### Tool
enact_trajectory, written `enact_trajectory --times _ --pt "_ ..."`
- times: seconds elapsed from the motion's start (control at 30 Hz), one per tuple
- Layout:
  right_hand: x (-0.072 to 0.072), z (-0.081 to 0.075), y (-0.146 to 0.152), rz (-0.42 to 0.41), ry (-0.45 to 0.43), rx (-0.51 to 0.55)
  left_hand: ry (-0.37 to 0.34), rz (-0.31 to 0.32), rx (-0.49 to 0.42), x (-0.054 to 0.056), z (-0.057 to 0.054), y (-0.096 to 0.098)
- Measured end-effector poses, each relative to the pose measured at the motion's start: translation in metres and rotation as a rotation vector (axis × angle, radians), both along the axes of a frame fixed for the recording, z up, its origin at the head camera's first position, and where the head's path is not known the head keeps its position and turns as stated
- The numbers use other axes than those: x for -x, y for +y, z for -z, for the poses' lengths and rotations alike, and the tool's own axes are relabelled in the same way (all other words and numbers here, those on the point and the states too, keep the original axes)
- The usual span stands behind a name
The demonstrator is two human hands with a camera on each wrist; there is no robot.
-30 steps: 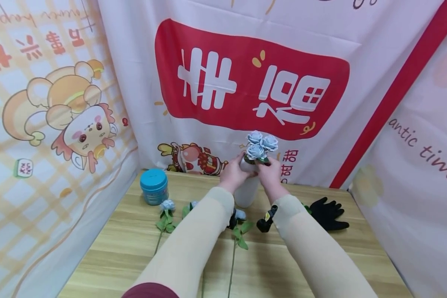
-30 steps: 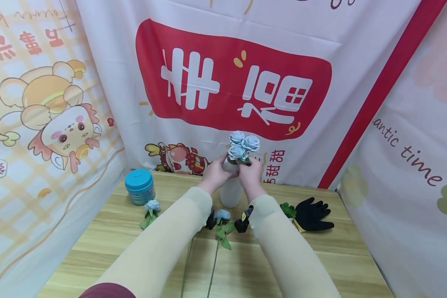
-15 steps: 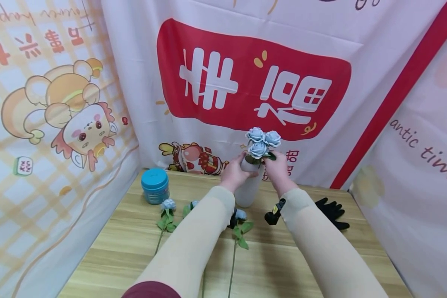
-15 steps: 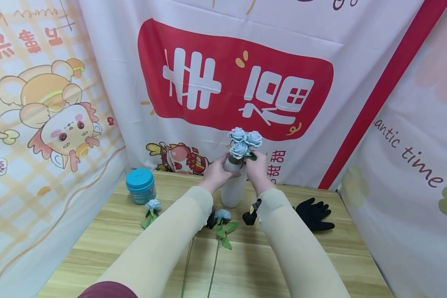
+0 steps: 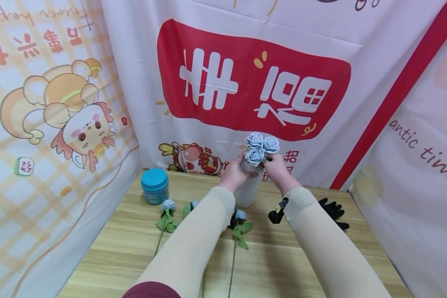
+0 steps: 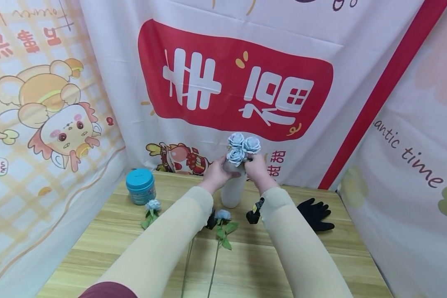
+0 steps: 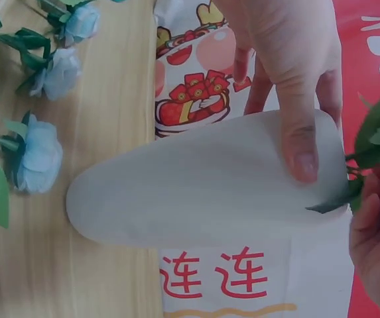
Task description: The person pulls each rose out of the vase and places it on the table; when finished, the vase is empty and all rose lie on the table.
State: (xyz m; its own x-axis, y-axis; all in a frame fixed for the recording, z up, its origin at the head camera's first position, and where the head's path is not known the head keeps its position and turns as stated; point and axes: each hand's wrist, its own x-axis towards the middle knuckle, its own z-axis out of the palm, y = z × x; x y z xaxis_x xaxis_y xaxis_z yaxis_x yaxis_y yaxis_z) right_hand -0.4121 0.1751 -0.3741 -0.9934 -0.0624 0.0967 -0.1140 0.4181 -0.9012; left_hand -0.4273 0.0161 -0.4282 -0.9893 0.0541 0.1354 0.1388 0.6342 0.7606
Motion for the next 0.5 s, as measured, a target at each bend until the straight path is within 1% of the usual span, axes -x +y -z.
enact_trajectory --times 0.07,0.13,0.2,0.23,0.3,0.37,0.43,0.5 --pt "-0.001 0.000 -0.001 -0.046 -0.002 -0.008 0.001 0.005 -0.009 0.000 0.000 0.000" --pt "-0.003 0.000 -0.002 -0.061 -0.009 0.004 -0.005 0.005 -0.019 -0.001 0.000 0.000" --pt "-0.005 0.000 -0.003 -0.030 -0.015 0.034 -0.016 0.001 -0.022 -0.001 0.000 0.000" --pt "-0.006 -0.001 -0.004 -0.002 -0.009 0.063 -0.020 -0.002 -0.021 -0.002 0.000 0.000" --pt "-0.007 -0.003 -0.005 0.063 0.006 0.128 -0.022 -0.007 -0.015 -0.003 -0.001 0.001" --pt "-0.009 -0.006 -0.007 0.111 0.041 0.187 -0.016 -0.011 -0.003 -0.003 -0.001 0.001" --pt "-0.009 -0.010 -0.008 0.129 0.073 0.227 -0.007 -0.016 0.009 -0.003 -0.002 0.002" --pt "-0.009 -0.014 -0.008 0.120 0.098 0.238 -0.008 -0.022 0.019 -0.003 -0.002 0.002"
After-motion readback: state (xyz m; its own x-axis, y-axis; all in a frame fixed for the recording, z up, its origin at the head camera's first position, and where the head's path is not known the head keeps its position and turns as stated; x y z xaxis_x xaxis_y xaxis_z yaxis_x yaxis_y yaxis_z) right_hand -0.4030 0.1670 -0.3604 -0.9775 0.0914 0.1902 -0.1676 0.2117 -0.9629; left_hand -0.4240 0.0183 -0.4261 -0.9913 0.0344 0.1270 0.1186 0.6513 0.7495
